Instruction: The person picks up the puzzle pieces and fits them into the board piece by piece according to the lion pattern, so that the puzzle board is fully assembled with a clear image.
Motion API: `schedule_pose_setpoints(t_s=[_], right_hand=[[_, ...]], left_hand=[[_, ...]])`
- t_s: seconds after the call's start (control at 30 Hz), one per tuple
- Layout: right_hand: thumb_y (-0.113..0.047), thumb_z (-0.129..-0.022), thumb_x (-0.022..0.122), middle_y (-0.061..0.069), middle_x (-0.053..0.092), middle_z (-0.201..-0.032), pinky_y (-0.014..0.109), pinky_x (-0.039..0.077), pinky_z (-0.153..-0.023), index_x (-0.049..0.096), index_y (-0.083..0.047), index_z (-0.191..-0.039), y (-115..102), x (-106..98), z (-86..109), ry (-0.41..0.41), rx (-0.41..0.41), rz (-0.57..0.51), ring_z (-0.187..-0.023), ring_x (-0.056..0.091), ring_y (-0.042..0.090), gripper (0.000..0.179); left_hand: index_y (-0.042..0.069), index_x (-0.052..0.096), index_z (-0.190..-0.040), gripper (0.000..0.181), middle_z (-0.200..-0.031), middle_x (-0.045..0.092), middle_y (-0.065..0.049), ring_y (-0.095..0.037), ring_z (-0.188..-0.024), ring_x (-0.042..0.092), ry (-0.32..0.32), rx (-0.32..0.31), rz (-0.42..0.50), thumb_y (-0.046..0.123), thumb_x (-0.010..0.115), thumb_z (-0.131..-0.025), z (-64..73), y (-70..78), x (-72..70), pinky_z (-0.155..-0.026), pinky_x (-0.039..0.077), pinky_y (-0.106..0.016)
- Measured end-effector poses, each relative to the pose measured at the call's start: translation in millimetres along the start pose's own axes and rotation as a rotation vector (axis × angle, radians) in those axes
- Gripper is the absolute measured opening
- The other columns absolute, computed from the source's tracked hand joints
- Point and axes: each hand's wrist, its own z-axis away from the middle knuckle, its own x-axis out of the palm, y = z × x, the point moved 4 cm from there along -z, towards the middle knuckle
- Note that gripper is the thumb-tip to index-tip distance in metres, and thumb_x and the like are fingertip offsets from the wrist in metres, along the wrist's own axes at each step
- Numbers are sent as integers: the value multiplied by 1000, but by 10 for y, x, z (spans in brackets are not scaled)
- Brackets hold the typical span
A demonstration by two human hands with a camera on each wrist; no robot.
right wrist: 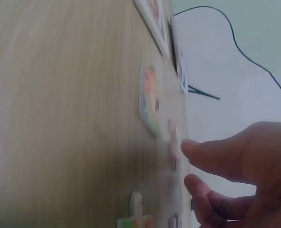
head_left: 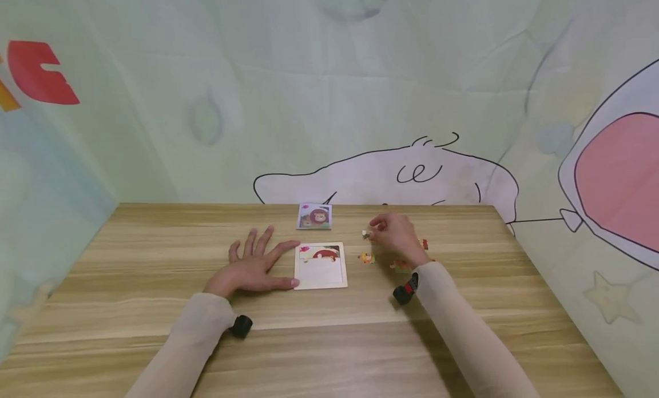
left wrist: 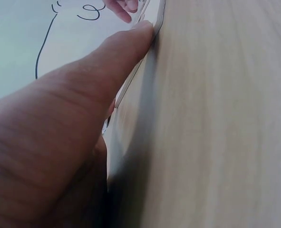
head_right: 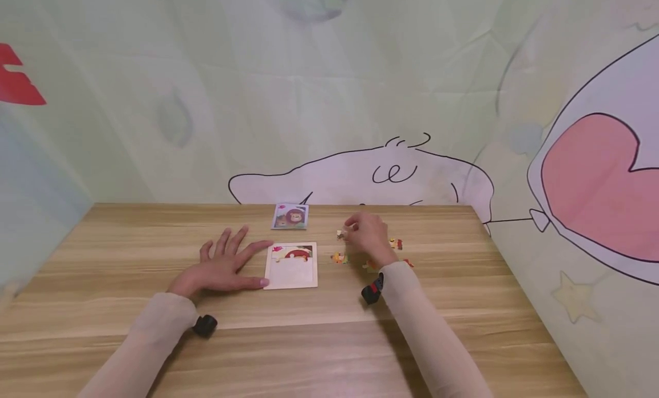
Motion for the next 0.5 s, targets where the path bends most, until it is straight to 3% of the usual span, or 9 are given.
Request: schedule_pose_setpoints(t_s=[0.23, 0.5], right_hand=[[-19, -100, 77, 19, 75, -135, 60, 48, -114, 80, -13, -121, 52, 7, -18, -31, -19, 79, -131, 66, 39, 22], [-16, -96, 78, 14, 75, -124, 62, 39, -114, 76, -15, -112, 21, 25, -29, -9, -19, 98, -123, 62, 38, 15]], left_hand=[[47, 22, -169, 104, -182, -13, -18, -54, -164, -21, 2, 5, 4, 89, 64, -83, 1, -3, -2, -121, -12, -83], [47, 22, -169, 103, -182, -14, -18, -54, -164, -21, 10, 9, -4, 88, 63, -84, 2, -14, 6, -121, -11, -82]])
